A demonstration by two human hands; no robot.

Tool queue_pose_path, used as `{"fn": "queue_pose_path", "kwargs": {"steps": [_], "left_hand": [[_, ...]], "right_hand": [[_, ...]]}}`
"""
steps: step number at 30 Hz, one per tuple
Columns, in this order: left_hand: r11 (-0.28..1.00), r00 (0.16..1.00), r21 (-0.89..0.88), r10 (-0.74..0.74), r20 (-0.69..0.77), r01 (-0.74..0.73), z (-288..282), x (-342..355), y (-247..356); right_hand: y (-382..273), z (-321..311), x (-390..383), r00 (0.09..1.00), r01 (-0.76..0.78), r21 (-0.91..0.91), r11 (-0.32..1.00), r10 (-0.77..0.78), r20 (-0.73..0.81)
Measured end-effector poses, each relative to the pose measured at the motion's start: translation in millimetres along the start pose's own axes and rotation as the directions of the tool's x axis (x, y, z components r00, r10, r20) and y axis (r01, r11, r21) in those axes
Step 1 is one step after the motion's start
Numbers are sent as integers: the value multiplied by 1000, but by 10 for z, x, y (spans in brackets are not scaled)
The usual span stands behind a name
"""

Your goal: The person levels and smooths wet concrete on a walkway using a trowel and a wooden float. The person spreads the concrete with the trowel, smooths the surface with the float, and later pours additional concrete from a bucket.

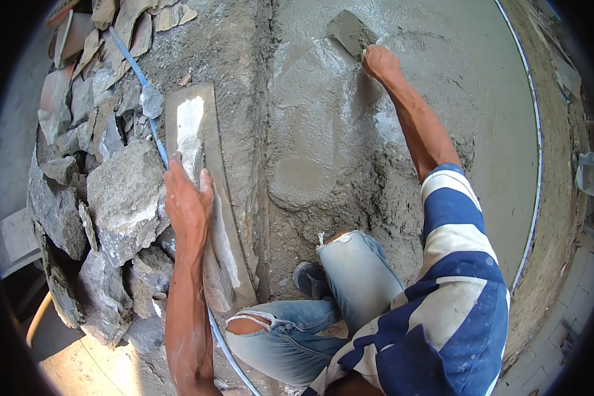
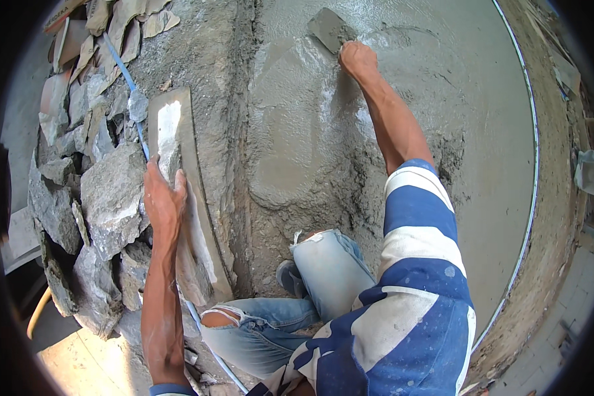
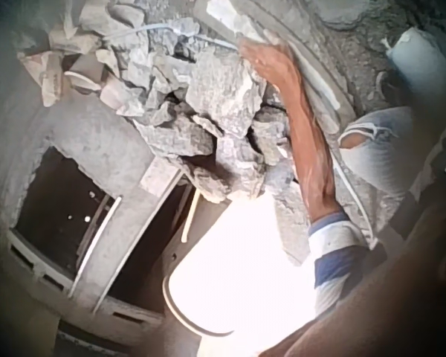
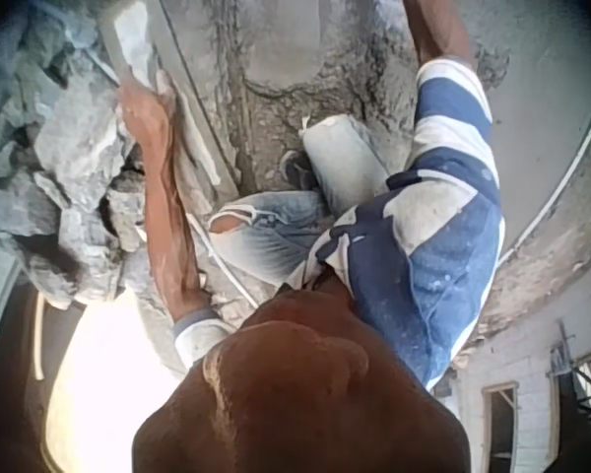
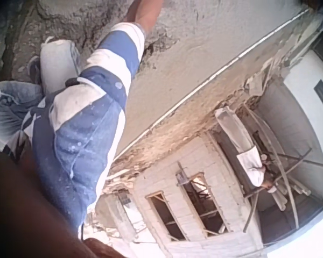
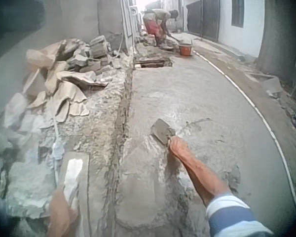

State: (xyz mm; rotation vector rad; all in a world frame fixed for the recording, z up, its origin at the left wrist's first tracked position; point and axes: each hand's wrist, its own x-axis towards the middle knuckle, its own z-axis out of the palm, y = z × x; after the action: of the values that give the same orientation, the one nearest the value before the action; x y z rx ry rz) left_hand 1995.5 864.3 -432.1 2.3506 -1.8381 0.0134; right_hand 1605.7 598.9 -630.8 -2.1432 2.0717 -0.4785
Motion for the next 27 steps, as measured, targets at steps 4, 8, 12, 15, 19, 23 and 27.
{"fn": "queue_pose_path", "kwargs": {"steps": [4,8,12,15,19,23,27], "left_hand": [[997,996,-17,-71,51,72,-53,5,38],[999,1000,15,29,-3,-29,-7,-7,-21],[997,998,-38,66,-17,-66,109,28,111],[1000,1000,23,12,-14,-12,-16,-48,-110],[999,999,-29,-33,31,34,-53,-20,59],[999,1000,-51,1,26,1,16,-10,140],[997,999,-64,52,-8,-52,3,-20,65]], "right_hand": [[-147,69,-16,995,-78,24,997,77,69],[-365,451,115,928,131,229,965,-200,314],[-591,855,-196,943,-292,897,332,-55,327],[-1216,250,-105,823,-137,203,970,-2,568],[-335,174,-192,946,-267,225,937,210,247],[604,-72,-24,951,-178,-52,983,185,246],[1059,-315,238,821,-424,-64,903,414,393]]}}
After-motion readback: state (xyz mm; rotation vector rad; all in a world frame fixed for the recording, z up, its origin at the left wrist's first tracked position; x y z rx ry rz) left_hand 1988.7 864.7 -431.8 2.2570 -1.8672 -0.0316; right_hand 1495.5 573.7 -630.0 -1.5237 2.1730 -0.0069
